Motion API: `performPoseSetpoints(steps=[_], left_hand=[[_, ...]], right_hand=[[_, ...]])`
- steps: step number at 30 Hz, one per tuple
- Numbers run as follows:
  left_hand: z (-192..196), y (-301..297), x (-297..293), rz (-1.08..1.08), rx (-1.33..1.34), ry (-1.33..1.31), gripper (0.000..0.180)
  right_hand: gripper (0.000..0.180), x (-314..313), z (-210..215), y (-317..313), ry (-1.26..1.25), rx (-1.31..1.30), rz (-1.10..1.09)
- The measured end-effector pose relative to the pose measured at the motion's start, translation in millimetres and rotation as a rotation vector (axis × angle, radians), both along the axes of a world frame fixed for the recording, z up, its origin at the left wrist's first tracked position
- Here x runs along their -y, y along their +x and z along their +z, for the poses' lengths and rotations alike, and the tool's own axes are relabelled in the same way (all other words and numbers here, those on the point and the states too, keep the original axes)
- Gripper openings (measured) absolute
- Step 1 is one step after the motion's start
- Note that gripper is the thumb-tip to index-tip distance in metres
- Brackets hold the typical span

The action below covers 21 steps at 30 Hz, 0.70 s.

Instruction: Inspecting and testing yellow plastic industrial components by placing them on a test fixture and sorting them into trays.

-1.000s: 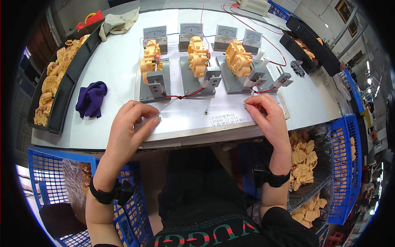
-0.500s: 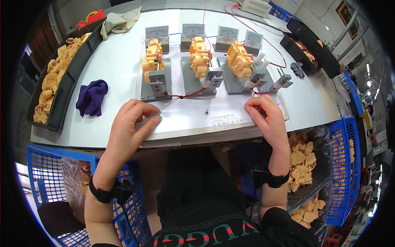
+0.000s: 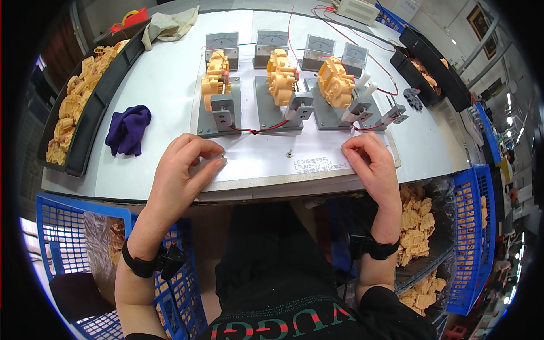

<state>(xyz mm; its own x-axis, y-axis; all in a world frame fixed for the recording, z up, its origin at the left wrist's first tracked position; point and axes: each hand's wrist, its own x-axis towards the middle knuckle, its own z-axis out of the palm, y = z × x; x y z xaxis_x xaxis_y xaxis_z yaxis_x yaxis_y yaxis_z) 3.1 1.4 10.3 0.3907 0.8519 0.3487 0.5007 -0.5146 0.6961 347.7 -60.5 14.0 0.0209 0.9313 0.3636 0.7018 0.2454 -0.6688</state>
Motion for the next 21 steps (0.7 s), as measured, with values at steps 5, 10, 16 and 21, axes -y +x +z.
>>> performPoseSetpoints(steps=[5,10,16,21], left_hand=[[2.2,0.4,-0.2,-0.008,0.001,0.002,0.015],[1.4,-0.5,-1.0,-0.013,0.004,-0.002,0.014],[0.6,-1.0,-0.4,-0.009,0.01,0.001,0.015],[-2.4,-0.5,-0.7,-0.016,0.015,0.012,0.016]], right_hand=[[0.009,0.2,-1.1,1.5,0.015,0.008,0.002],[0.009,0.2,-0.7,1.2,0.004,0.039,-0.019],[0.009,0.0,-2.7,1.9,0.028,0.05,-0.025],[0.009,1.1,-3.1,2.8,0.033,0.048,-0.021]])
